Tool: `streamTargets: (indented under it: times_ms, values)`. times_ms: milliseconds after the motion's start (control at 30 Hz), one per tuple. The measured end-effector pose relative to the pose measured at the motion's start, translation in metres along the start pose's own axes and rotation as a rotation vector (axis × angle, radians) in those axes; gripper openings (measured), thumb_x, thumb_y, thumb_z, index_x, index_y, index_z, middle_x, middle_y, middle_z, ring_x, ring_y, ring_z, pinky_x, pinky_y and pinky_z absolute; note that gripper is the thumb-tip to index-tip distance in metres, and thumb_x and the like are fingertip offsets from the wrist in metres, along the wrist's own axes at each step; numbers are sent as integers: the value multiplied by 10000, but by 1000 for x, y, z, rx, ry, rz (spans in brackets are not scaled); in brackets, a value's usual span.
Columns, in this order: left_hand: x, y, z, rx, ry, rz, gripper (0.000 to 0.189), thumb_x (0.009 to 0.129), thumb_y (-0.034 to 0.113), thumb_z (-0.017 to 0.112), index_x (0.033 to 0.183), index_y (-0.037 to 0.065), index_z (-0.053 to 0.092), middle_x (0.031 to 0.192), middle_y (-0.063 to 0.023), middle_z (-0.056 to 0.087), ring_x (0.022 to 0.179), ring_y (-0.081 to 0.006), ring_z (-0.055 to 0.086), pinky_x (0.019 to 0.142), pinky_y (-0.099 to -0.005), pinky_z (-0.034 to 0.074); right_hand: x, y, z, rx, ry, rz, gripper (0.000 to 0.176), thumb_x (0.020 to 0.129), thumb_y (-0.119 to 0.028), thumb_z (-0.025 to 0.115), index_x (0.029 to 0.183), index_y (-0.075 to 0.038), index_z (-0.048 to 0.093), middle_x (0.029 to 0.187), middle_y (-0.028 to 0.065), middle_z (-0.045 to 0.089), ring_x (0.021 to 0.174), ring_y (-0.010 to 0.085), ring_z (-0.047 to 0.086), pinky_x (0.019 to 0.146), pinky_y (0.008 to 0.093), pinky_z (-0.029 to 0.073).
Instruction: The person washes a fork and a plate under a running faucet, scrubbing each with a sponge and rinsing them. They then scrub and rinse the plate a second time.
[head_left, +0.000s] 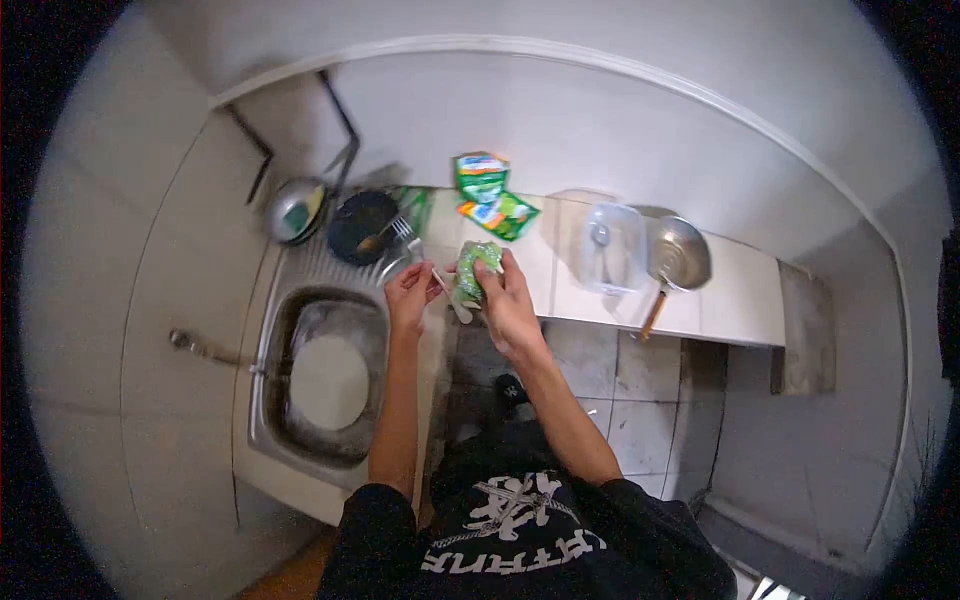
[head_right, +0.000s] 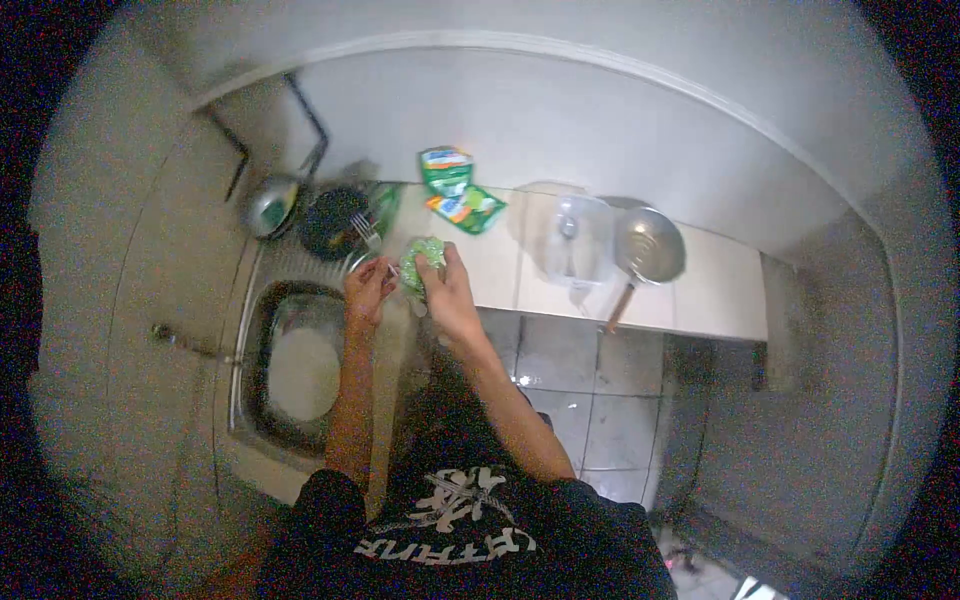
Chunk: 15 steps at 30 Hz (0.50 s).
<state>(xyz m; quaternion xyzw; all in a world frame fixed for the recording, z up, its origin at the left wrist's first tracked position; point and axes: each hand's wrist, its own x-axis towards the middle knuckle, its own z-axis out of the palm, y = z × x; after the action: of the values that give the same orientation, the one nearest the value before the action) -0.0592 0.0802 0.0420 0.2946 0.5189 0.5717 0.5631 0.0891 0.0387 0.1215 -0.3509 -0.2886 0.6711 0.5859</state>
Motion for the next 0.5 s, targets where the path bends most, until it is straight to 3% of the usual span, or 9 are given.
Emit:
streamTargets:
  times_ms: [67, 133, 200, 233, 300, 333, 367, 400, 500]
  values:
    - [3, -10, 45, 19, -106, -32, 167, 795, 113, 583, 890, -23, 559, 755, -57, 597, 612, -106, 565, 540, -219, 479, 5, -8, -23, -23, 128, -121, 380, 869, -107, 442, 1181, 40, 285, 951, 130, 549, 835, 157, 543, 713, 263, 458]
    - [3, -18, 85, 37, -205, 88, 176, 794, 88, 573, 915, -37, 546, 784, -56, 594, 629, -99, 559, 535, -198, 459, -4, -37, -29, 6, 248, -178, 482, 858, -104, 469, 1236, 60, 219, 990, 119, 518, 871, 141, 519, 744, 246, 441]
    - [9, -39, 112, 30, -371, 118, 187, 798, 107, 564, 924, -30, 547, 806, -42, 591, 647, -97, 553, 537, -176, 430, -18, -70, -35, 9, 153, -142, 528, 854, -152, 486, 1248, 76, 219, 1152, 158, 439, 1051, 175, 423, 887, 266, 339]
    - [-7, -30, 131, -131, -434, 40, 258, 789, 173, 576, 957, -19, 539, 841, -34, 583, 688, -97, 553, 561, -178, 429, -11, -60, -47, -16, 257, -211, 376, 866, -133, 461, 1166, 43, 318, 1070, 142, 502, 952, 162, 490, 820, 261, 392]
    - [-11, -39, 149, -305, -656, -8, 536, 736, 401, 597, 1107, 35, 472, 975, -12, 547, 837, -105, 536, 651, -220, 439, -20, -87, -51, 30, 210, -233, 369, 860, -120, 473, 1163, 29, 326, 1030, 111, 512, 914, 140, 500, 792, 254, 406]
    - [-10, -55, 146, -304, -681, -21, 536, 736, 401, 597, 1107, 35, 472, 975, -12, 547, 837, -105, 536, 651, -220, 439, -24, -97, -54, 70, 135, -232, 363, 854, -107, 486, 1161, 15, 334, 990, 80, 522, 875, 118, 509, 765, 246, 421]
    - [-17, -60, 146, -191, -661, -53, 610, 708, 444, 607, 1146, 55, 437, 1016, -8, 527, 885, -109, 520, 687, -242, 441, -22, -97, -58, 44, 175, -302, 271, 874, -120, 446, 1089, 16, 354, 909, 124, 567, 733, 159, 565, 676, 266, 458]
    - [-21, -64, 151, -78, -637, -81, 686, 681, 488, 616, 1184, 74, 403, 1057, -3, 508, 933, -113, 504, 724, -265, 442, -22, -98, -64, 43, 194, -314, 271, 874, -120, 446, 1089, 16, 354, 909, 124, 567, 733, 159, 565, 676, 266, 458]
    - [-27, -88, 152, -56, -703, -107, 635, 693, 446, 608, 1169, 71, 417, 1022, -10, 523, 903, -118, 515, 712, -265, 447, -20, -97, -83, 19, 202, -289, 297, 867, -117, 457, 1102, 26, 344, 956, 130, 544, 744, 169, 564, 688, 267, 456]
